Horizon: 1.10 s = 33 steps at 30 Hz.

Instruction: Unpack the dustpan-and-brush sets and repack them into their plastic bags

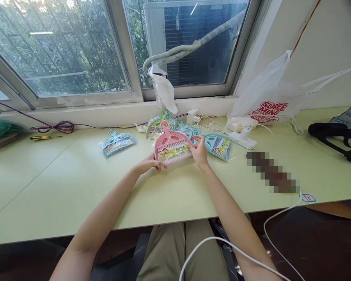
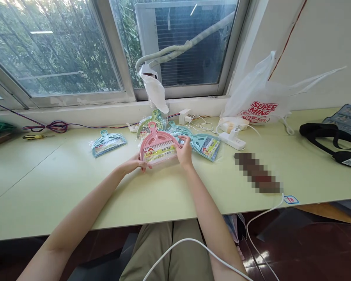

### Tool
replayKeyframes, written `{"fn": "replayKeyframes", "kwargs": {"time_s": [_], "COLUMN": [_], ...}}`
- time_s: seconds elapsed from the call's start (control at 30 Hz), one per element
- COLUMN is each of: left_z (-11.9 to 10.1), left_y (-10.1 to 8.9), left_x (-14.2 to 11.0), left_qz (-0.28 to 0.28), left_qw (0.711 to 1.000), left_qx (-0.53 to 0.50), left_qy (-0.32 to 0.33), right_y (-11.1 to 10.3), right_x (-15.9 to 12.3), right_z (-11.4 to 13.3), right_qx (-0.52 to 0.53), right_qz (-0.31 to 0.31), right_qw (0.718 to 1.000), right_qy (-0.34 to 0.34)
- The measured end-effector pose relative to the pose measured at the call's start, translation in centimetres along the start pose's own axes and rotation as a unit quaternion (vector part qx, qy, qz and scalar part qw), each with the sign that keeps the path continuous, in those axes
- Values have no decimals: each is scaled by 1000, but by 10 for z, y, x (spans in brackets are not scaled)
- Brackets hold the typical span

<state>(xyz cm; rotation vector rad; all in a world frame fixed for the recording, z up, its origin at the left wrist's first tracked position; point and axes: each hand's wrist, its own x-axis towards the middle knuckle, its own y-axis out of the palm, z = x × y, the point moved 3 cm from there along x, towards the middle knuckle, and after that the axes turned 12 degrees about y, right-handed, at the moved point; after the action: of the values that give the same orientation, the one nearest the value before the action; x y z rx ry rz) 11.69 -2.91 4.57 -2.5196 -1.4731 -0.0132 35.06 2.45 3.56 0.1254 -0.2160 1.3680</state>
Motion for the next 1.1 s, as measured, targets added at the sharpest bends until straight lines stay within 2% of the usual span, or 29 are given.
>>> {"fn": "replayKeyframes", "kwargs": {"time_s": [0.1,0.17,0.27,0.37,0.43,0.53,0.6,0.77,0.9,1.1], "left_z": [1,3,7,5,2,-2,-3,-6,-6,1], "left_y": [-2,-4,-6,-8,-9,-8,-7,-2,2,2], "left_x": [-1,-2,-3,-3,-3,-2,-2,0,2,9], "left_qz": [0,5,16,16,15,57,65,-30,-89,-199], "left_qw": [1000,1000,1000,1000,1000,993,990,995,993,972], "left_qx": [-4,-3,-2,-5,-26,-97,-123,-65,-47,-96], "left_qy": [-4,-7,-13,-4,-6,-26,-15,65,64,79], "right_y": [-2,-1,1,4,4,3,4,5,5,9], "right_x": [6,8,8,7,7,7,6,1,-1,-2], "right_z": [-10,-13,-12,-8,-8,-9,-9,-8,-9,-7], "right_qx": [-28,-32,-27,-14,-4,6,9,9,3,-4], "right_qz": [15,46,78,79,60,22,6,-17,-35,-28], "right_qw": [996,993,993,995,997,998,999,999,998,999], "right_qy": [83,106,80,54,49,52,51,49,50,29]}}
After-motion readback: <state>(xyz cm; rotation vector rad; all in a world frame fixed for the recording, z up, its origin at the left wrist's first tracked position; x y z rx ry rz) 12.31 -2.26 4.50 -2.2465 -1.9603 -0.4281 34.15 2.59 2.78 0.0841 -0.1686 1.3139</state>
